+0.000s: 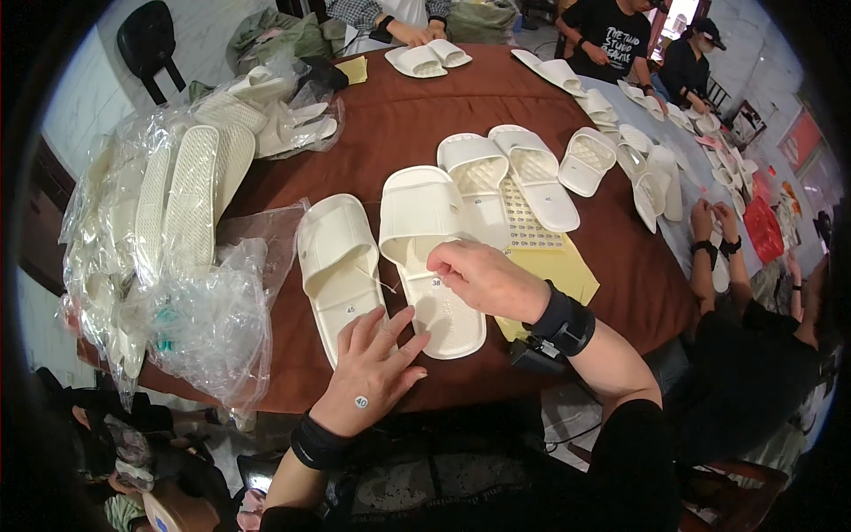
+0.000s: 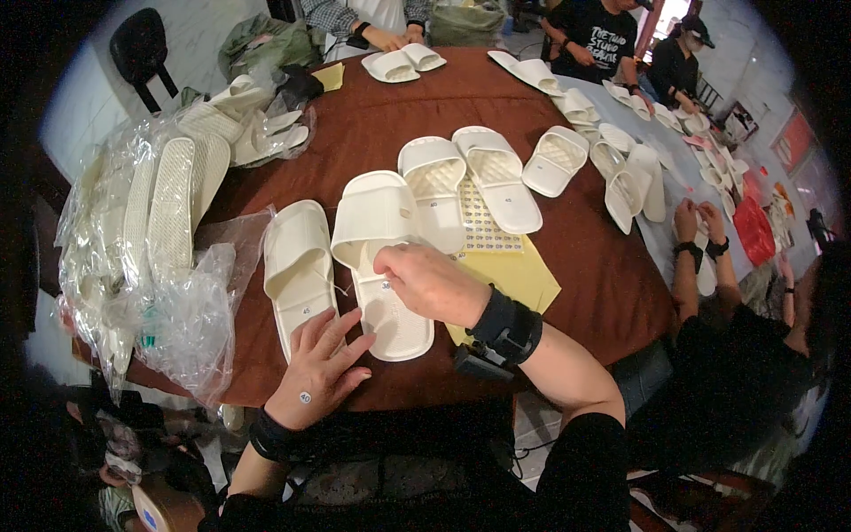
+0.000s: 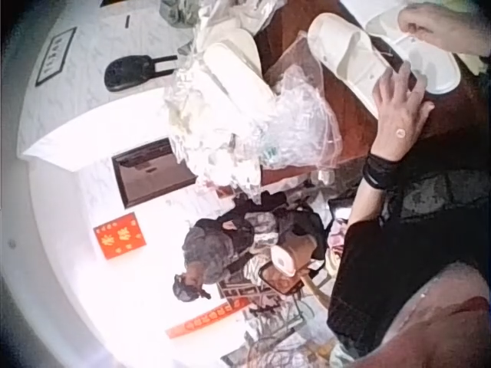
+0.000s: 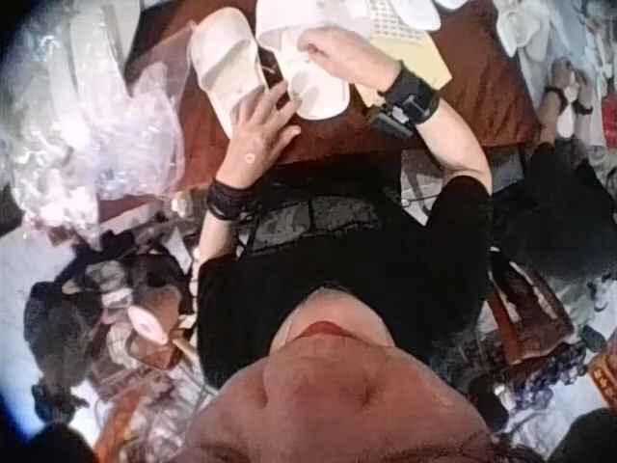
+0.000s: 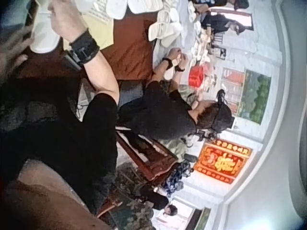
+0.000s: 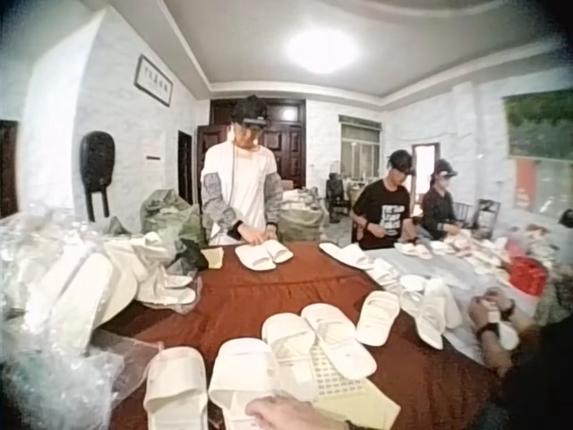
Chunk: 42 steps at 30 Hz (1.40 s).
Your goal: Applying small circular labels to the inside of white foam slippers and organizing them on a table for production.
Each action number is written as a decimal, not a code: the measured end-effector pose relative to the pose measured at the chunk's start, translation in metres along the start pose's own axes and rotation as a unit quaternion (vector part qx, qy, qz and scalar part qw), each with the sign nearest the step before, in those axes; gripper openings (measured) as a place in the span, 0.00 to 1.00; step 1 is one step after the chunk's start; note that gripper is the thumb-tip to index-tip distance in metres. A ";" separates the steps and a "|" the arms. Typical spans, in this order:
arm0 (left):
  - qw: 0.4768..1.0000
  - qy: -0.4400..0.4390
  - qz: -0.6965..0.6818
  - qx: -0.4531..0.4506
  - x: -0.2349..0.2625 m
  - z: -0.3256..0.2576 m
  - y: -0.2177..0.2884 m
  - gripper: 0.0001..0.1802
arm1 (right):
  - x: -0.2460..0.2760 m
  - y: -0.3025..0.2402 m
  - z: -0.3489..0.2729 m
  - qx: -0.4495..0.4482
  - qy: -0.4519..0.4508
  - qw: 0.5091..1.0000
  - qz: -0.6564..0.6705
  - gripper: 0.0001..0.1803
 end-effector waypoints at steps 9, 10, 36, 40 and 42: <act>0.999 -0.014 0.046 0.012 -0.012 0.004 -0.004 0.25 | -0.013 0.000 0.001 0.019 0.019 1.000 -0.012 0.09; 0.999 -0.016 0.042 0.014 -0.012 0.005 -0.004 0.25 | -0.015 0.002 0.001 0.015 0.024 0.999 -0.029 0.09; 0.998 -0.017 0.019 0.048 -0.012 0.010 -0.012 0.28 | -0.006 -0.005 -0.001 0.033 0.048 0.998 -0.033 0.13; 0.999 -0.009 0.017 0.048 -0.011 0.009 -0.011 0.29 | 0.001 0.022 -0.001 -0.074 -0.028 0.988 0.136 0.09; 0.998 -0.011 0.020 0.050 -0.011 0.011 -0.010 0.29 | 0.001 0.034 -0.006 -0.083 -0.062 0.983 0.150 0.08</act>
Point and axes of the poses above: each hand's wrist, its own z-axis towards the middle knuckle, its own x-axis out of the back of the hand, y = z × x, the point moved 10 cm from there along z, towards the middle knuckle, and after that the axes turned 14 degrees about -z, right-handed, at the moved point
